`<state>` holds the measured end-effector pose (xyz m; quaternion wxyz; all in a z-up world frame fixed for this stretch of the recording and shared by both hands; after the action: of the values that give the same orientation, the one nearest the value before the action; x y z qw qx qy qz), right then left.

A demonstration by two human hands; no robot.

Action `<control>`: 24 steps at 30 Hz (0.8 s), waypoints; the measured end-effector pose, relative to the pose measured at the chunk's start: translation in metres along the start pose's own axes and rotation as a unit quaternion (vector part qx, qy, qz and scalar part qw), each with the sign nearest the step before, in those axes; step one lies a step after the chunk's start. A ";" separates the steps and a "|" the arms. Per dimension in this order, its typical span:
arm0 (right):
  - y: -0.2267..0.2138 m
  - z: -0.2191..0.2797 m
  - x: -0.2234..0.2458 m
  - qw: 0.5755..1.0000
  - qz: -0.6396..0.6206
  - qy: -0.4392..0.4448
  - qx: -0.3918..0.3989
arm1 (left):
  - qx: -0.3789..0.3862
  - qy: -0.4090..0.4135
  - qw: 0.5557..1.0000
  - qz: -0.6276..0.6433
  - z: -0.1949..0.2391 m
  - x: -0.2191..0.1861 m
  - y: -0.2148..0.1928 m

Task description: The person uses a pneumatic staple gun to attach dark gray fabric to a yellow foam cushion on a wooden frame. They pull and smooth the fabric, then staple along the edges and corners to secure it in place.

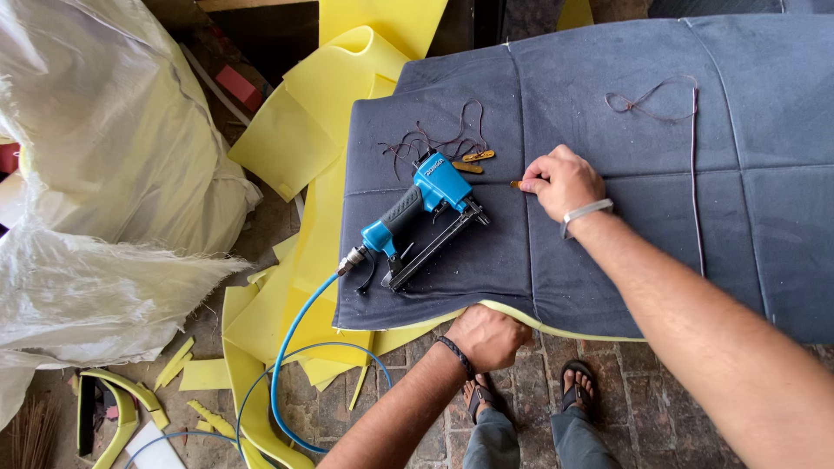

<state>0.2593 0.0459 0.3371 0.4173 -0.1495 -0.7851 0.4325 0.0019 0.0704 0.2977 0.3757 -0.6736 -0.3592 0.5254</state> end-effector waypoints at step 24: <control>-0.056 0.177 0.010 0.982 -0.111 -0.137 0.065 | -0.169 0.003 0.974 0.151 0.017 0.024 0.026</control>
<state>0.1219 -0.0787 0.3379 0.3603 0.0265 -0.8169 0.4495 -0.0076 0.0819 0.2610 0.1739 -0.7754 -0.3358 0.5057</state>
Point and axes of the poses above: each hand's wrist, its own z-axis away from the middle knuckle, its own y-axis out of the palm, x = y × z, the point moved 1 cm from there along -z, towards the middle knuckle, and after that the axes turned 14 degrees about -x, right-handed, at the moved point
